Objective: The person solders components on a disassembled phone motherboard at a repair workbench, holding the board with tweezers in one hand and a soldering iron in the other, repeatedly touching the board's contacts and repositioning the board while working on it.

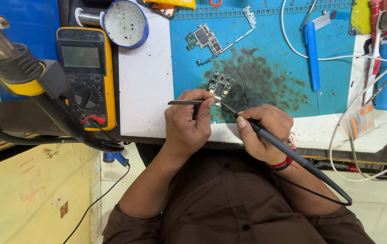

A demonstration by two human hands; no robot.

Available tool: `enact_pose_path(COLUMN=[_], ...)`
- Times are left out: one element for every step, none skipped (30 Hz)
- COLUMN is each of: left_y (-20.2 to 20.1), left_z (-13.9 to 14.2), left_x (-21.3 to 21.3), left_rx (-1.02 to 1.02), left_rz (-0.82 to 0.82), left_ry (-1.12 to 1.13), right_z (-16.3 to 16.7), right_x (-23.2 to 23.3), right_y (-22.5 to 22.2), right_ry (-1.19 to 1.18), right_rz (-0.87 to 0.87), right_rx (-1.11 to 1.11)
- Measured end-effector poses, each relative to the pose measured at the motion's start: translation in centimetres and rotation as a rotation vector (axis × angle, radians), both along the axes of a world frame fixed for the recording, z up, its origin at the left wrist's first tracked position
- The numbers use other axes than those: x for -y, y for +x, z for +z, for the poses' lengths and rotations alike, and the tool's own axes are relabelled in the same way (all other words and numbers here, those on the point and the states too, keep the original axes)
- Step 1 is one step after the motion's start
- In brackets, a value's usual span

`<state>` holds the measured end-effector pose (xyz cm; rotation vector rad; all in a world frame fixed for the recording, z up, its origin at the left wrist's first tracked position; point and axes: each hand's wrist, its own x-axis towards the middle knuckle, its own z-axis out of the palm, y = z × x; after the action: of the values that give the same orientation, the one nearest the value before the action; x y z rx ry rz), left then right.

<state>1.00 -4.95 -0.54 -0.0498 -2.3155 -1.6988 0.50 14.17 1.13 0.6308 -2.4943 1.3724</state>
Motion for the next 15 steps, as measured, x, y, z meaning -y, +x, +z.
enact_pose_path(left_y=[-0.1, -0.14, -0.13, -0.11, -0.1, -0.1, -0.1, -0.13, -0.12, -0.11, -0.1, -0.09, -0.09, -0.09, -0.06], left_z=[-0.07, -0.11, -0.13, -0.14, -0.14, -0.16, -0.18, -0.19, -0.2, -0.2, -0.2, -0.2, -0.19, -0.19, -0.16], left_x=[-0.01, -0.03, -0.04, -0.03, -0.02, -0.04, -0.07, -0.08, -0.07, -0.06, -0.05, -0.05, -0.06, -0.06, -0.06], left_rx=[-0.001, -0.002, 0.0, 0.002, 0.004, 0.004, 0.005, 0.006, 0.006, 0.006, 0.007, 0.01, 0.014, 0.017, 0.019], left_rz=[0.0, -0.001, -0.003, -0.003, -0.003, -0.003, -0.003, -0.004, -0.002, 0.0, 0.002, 0.0, -0.001, -0.002, 0.0], left_ry=[0.001, 0.002, 0.004, 0.007, 0.009, 0.01, 0.011, 0.011, 0.008, 0.005, 0.002, 0.006, 0.009, 0.013, 0.007], right_z=[-0.05, -0.05, -0.02, -0.01, -0.01, -0.01, 0.0, -0.01, 0.02, 0.02, 0.01, -0.02, -0.04, -0.05, -0.06], right_x=[0.0, -0.03, -0.08, -0.11, -0.13, -0.17, -0.19, -0.18, -0.17, -0.17, -0.16, -0.15, -0.14, -0.16, -0.17], right_y=[-0.09, -0.11, -0.09, -0.08, -0.12, -0.17, -0.19, -0.18, -0.13, -0.09, -0.1, -0.12, -0.13, -0.13, -0.14], right_ry=[-0.004, 0.001, 0.007, 0.012, 0.006, 0.0, -0.006, -0.001, 0.005, 0.01, 0.008, 0.005, 0.003, 0.004, 0.006], right_rz=[0.003, -0.004, -0.012, -0.019, -0.006, 0.007, 0.02, 0.013, 0.006, -0.001, 0.003, 0.006, 0.01, 0.009, 0.007], right_rx=[-0.006, 0.002, 0.011, 0.019, 0.014, 0.008, 0.003, 0.006, 0.009, 0.012, 0.014, 0.016, 0.017, 0.015, 0.013])
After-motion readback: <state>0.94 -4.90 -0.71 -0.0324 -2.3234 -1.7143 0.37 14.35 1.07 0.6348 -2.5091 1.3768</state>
